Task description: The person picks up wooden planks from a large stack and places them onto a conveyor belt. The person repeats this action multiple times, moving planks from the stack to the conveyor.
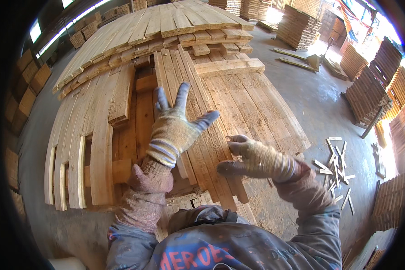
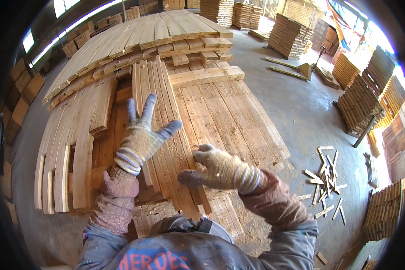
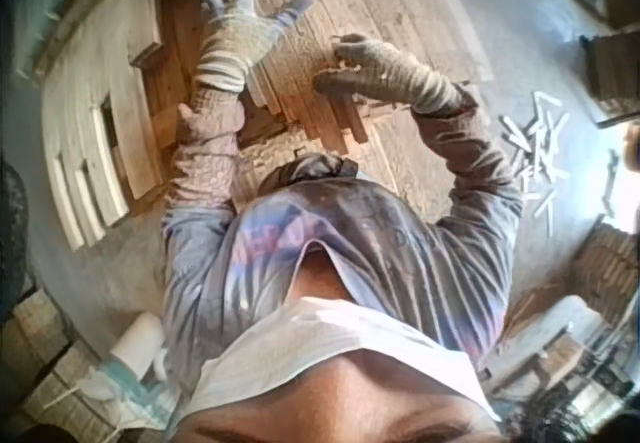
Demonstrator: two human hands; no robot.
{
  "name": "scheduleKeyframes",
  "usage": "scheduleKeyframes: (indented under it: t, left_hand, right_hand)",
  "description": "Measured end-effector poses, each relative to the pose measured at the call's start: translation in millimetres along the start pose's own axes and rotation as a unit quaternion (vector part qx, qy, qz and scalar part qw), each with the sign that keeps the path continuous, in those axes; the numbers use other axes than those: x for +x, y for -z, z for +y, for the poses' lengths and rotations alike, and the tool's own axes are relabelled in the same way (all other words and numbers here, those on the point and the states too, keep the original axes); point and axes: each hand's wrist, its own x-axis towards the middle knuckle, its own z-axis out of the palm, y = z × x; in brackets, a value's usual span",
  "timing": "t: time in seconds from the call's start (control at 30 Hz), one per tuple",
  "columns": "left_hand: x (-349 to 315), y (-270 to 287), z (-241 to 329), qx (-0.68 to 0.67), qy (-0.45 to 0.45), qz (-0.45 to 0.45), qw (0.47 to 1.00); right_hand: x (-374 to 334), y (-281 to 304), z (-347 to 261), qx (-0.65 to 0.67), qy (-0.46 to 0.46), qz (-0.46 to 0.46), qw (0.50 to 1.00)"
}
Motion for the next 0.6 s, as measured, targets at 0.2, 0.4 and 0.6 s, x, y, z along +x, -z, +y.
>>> scheduleKeyframes:
  t: [0.2,0.4,0.6]
  left_hand:
    - [24.6,-7.1,35.5,0.180,0.060,-0.135,0.973]
    - [22.0,-12.0,43.5,0.123,0.027,-0.102,0.987]
    - [25.0,-10.1,42.8,0.116,0.040,-0.093,0.988]
  right_hand:
    - [130.5,76.0,57.7,-0.210,-0.038,0.011,0.977]
    - [269.0,76.9,135.9,-0.398,-0.132,0.037,0.907]
    - [268.9,106.5,180.4,-0.253,-0.086,-0.079,0.960]
